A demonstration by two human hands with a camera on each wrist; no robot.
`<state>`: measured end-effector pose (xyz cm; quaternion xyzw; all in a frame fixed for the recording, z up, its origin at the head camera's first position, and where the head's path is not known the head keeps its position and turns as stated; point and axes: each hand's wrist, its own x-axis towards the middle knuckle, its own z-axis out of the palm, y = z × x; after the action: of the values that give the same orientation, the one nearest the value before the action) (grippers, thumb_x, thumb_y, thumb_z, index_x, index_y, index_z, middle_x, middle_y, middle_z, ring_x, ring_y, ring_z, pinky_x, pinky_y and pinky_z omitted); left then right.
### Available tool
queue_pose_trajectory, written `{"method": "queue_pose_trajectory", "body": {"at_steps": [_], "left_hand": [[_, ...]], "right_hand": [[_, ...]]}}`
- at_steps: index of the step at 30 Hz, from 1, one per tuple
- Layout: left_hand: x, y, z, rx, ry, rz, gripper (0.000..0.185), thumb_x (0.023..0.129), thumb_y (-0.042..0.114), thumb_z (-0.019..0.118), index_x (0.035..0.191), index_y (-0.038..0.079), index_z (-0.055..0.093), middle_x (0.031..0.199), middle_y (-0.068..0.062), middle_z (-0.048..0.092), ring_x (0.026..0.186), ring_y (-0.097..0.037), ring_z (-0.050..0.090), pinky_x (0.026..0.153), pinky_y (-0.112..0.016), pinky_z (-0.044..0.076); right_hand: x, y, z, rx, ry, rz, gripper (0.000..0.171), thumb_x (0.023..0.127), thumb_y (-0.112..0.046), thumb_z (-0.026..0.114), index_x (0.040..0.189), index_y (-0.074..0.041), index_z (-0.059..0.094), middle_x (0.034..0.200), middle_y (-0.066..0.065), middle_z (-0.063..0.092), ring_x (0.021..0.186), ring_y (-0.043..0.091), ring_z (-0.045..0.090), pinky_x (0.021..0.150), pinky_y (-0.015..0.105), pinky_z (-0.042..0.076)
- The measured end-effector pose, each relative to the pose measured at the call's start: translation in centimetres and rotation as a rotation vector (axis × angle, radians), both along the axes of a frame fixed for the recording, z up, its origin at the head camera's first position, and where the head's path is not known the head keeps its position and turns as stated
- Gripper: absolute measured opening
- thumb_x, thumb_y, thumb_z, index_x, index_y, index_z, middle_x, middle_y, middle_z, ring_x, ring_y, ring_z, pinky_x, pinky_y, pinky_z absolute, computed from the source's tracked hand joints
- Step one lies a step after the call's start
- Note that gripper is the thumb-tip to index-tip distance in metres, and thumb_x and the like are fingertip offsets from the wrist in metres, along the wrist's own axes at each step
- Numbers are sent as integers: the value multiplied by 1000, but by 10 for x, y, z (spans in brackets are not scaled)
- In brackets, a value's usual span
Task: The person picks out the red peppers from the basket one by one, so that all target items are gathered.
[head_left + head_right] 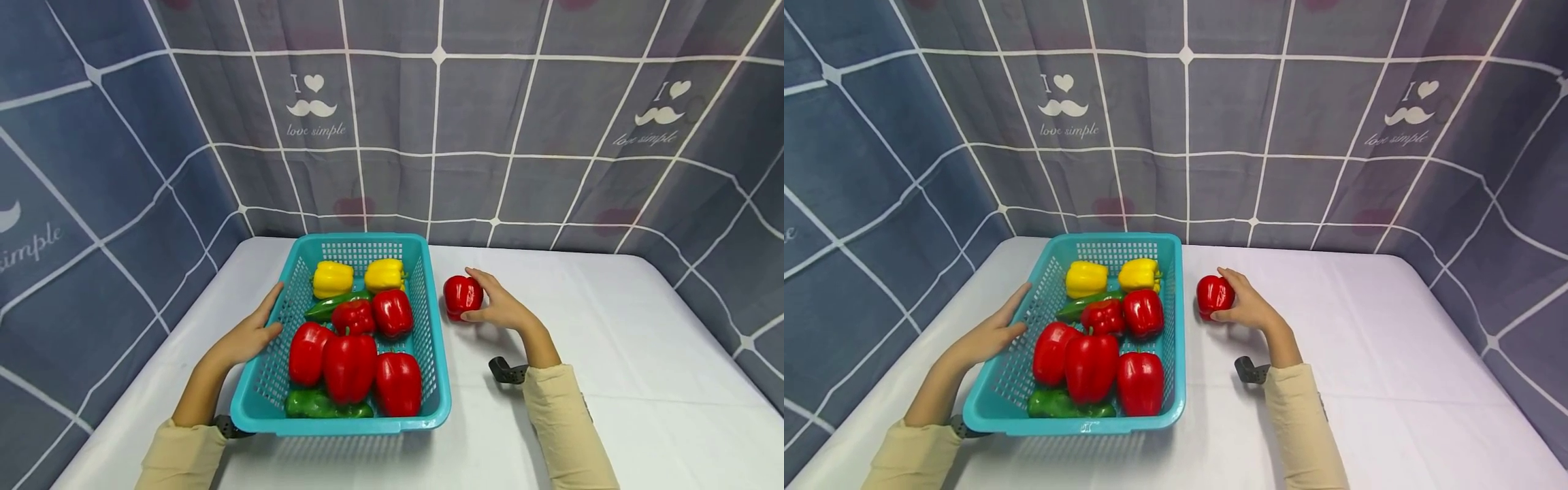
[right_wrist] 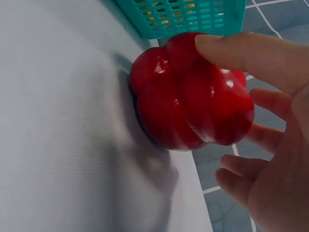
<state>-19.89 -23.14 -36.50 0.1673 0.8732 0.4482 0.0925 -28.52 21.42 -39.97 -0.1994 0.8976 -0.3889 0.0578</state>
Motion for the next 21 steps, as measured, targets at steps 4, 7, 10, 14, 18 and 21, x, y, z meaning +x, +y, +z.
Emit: {"method": "queue_pose_trajectory", "body": {"at_steps": [4, 7, 10, 14, 18, 21], "left_hand": [[0, 0, 0, -10, 3, 0, 73, 87, -1, 34, 145, 4, -10, 148, -31, -1, 127, -56, 17, 85, -62, 42], [0, 0, 0, -14, -4, 2, 73, 88, 0, 35, 145, 4, -10, 148, -31, -1, 128, -55, 16, 86, -63, 41], [0, 0, 0, -9, -8, 7, 74, 87, -1, 35, 145, 4, -11, 148, -30, -1, 128, -56, 16, 85, -63, 41], [-1, 0, 0, -1, -6, 6, 74, 87, -2, 34, 145, 4, -11, 148, -30, -2, 127, -56, 17, 83, -63, 43], [-2, 0, -1, -3, -4, 1, 74, 87, -2, 34, 145, 4, -11, 149, -29, -3, 127, -55, 18, 83, -62, 43], [-2, -1, 0, -1, -7, 0, 75, 86, -2, 35, 145, 5, -11, 149, -28, -4, 128, -55, 17, 83, -63, 42]], "right_hand": [[0, -1, 3, 6, 21, -10, 88, 72, -20, 71, 144, -9, 23, 148, 21, 17, 134, 41, 16, 100, 65, 25], [0, -3, 7, 18, 42, -11, 88, 73, -21, 70, 145, -10, 21, 149, 20, 14, 136, 40, 15, 100, 65, 23], [2, -7, 13, 23, 80, -8, 88, 75, -25, 70, 146, -12, 20, 150, 18, 13, 136, 38, 14, 101, 64, 24], [6, -14, 24, 8, 139, -2, 87, 76, -29, 68, 146, -14, 19, 150, 17, 13, 136, 38, 15, 100, 65, 25], [12, -23, 35, -6, 167, 0, 88, 75, -31, 68, 147, -18, 18, 151, 14, 11, 136, 37, 16, 97, 62, 32], [18, -31, 43, -15, 174, 10, 89, 75, -33, 69, 147, -22, 18, 152, 9, 10, 137, 33, 15, 97, 60, 34]]}}
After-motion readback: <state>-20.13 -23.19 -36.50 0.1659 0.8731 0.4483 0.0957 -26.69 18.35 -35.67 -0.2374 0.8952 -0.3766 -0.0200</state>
